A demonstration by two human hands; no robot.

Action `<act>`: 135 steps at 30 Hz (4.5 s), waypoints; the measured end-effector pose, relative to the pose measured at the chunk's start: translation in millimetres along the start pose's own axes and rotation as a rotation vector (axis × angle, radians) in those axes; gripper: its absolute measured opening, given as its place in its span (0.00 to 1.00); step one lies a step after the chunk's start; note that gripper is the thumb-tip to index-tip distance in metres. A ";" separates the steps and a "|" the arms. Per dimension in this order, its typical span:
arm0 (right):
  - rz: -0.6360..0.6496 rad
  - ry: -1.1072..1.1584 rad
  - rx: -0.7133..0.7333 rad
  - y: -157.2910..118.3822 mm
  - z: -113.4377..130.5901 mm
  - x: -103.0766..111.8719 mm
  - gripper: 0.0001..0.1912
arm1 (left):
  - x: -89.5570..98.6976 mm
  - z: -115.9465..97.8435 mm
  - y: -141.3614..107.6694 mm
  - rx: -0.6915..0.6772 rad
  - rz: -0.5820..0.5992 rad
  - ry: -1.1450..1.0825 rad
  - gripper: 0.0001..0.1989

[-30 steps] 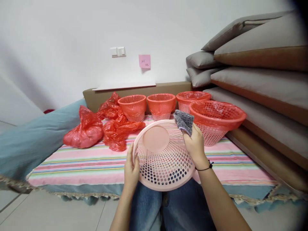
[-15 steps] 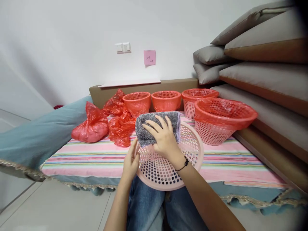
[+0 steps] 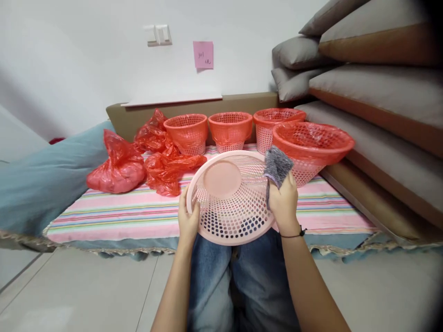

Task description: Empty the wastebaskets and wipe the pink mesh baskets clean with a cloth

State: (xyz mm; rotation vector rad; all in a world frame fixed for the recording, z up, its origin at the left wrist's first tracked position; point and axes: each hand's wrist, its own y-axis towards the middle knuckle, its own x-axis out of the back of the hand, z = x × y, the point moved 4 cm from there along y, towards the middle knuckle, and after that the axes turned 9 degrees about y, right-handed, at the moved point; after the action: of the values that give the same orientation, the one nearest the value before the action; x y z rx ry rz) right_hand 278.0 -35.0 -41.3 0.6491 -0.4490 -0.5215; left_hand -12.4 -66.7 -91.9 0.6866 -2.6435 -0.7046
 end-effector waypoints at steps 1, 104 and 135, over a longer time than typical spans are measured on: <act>-0.026 0.036 -0.055 -7.5 -7.7 4.6 0.25 | 0.6 2.0 -2.3 0.005 0.005 -0.010 0.28; 0.183 -0.408 0.309 69.1 74.8 -67.5 0.25 | -13.8 -14.2 40.8 -0.010 0.123 0.351 0.17; 0.389 -0.219 0.542 53.8 93.8 -77.0 0.28 | -8.7 -34.1 72.2 -0.351 0.368 0.306 0.31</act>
State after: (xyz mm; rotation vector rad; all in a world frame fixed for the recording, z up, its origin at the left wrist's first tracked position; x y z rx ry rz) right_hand 183.8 4.3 43.7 0.9985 -0.9193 -0.0914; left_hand -17.4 -20.0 -26.7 0.1828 -2.2014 -0.8449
